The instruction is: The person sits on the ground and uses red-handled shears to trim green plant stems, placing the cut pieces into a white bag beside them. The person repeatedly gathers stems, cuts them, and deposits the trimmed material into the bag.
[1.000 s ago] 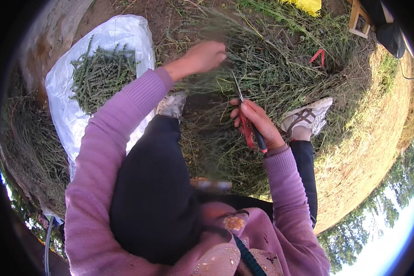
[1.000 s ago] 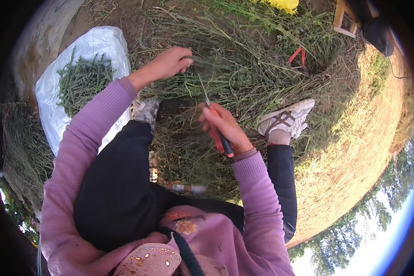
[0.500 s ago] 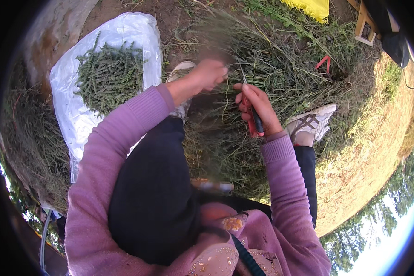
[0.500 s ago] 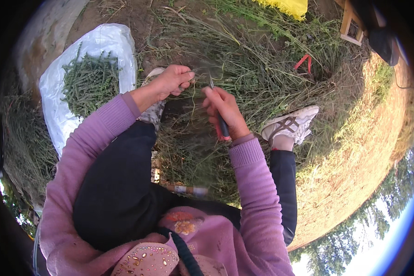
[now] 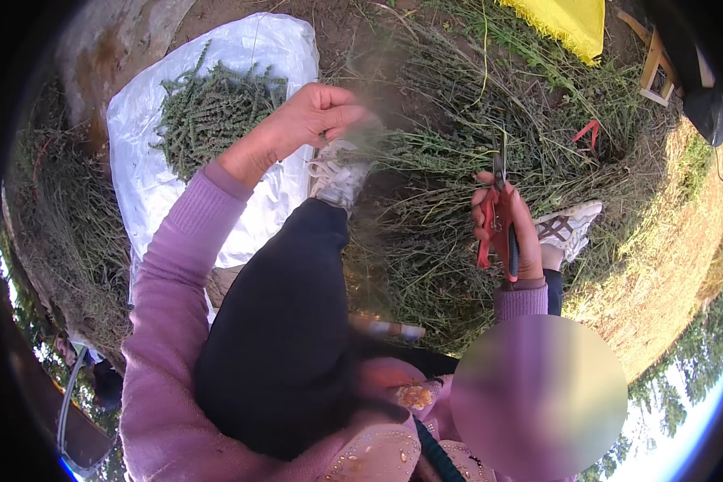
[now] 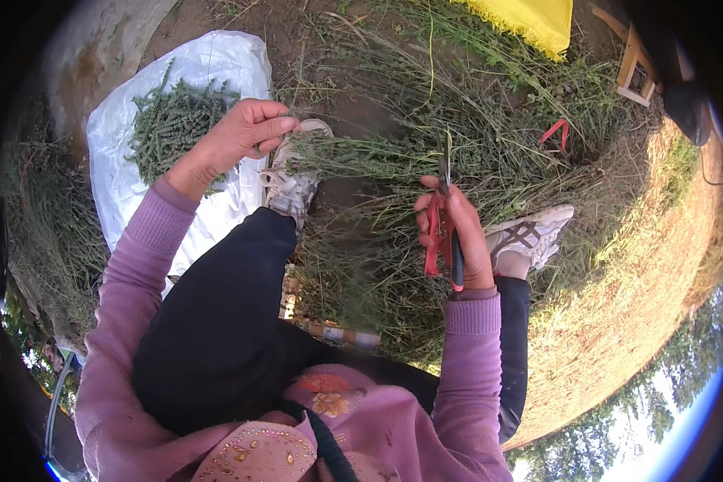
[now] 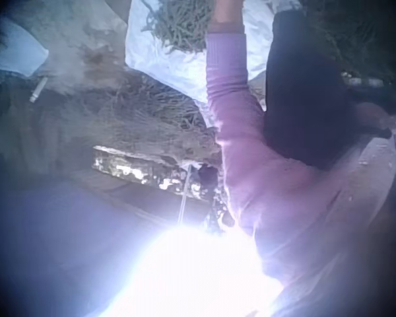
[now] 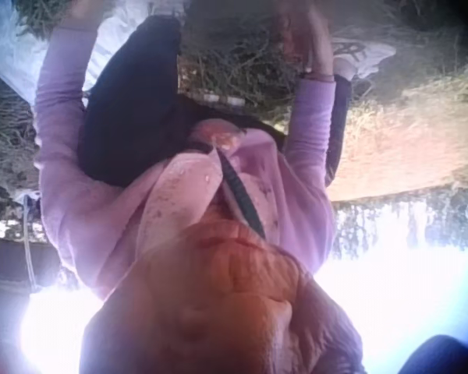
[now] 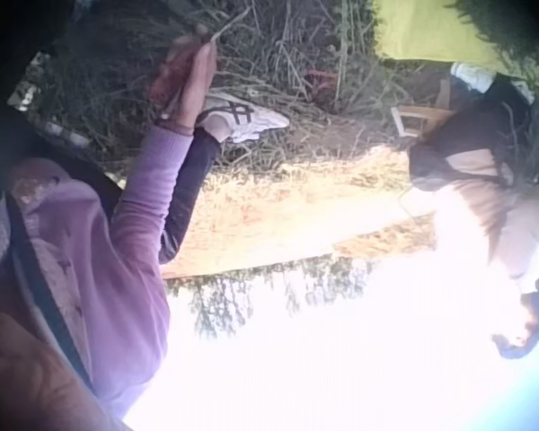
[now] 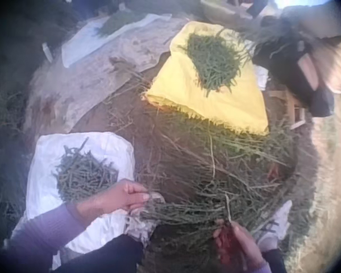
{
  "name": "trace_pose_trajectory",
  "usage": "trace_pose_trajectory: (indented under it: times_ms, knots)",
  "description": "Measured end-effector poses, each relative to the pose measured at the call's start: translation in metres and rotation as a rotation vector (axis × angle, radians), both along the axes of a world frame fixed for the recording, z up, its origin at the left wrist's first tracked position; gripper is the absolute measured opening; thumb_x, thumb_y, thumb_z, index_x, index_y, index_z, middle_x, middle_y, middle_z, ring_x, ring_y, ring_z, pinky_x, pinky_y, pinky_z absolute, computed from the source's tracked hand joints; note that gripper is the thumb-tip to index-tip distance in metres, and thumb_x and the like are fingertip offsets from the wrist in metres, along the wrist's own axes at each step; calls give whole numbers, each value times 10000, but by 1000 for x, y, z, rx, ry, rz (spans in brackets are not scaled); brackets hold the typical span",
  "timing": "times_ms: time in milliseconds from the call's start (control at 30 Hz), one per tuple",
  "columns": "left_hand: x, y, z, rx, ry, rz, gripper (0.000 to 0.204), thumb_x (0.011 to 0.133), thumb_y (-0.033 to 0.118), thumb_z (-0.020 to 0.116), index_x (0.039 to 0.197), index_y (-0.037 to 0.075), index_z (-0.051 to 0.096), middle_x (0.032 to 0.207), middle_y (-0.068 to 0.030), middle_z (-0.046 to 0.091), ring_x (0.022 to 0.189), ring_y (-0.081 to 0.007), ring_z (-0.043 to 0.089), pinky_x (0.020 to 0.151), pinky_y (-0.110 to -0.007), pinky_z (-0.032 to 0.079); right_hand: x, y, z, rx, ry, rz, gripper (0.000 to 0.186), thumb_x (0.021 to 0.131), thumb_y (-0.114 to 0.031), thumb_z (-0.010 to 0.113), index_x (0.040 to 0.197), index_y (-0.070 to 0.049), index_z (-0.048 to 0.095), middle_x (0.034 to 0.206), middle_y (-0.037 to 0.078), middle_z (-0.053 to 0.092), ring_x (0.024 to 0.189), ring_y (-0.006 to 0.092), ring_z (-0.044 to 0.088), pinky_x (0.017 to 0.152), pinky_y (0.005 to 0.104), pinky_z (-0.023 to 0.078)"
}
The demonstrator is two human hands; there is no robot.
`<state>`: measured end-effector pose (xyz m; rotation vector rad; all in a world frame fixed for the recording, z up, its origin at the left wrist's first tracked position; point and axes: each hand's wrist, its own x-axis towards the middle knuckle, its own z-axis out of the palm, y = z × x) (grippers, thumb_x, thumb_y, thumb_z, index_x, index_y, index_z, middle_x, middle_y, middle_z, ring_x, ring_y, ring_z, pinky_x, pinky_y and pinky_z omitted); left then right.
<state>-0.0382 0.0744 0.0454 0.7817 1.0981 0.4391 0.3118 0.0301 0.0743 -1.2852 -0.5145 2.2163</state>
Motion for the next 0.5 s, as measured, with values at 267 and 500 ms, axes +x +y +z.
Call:
trace_pose_trajectory:
  times_ms: [267, 500]
  knots:
    - [42, -8, -13, -148, -97, -87, 269, 947, 276, 606, 810, 47, 644, 490, 66, 409, 413, -16, 289, 390, -195, 212, -31, 6, 29, 301, -319, 236, 609, 847, -307, 698, 1335, -26, 467, 1062, 77, 577, 876, 88, 530, 728, 214, 450]
    - [57, 0, -9, -27, -8, -126, 277, 941, 264, 616, 790, 33, 645, 490, 62, 411, 418, -17, 307, 394, -210, 207, -36, 17, 4, 423, -500, 571, 643, 799, -315, 763, 1322, -47, 503, 1099, 45, 577, 982, 123, 540, 853, 268, 466]
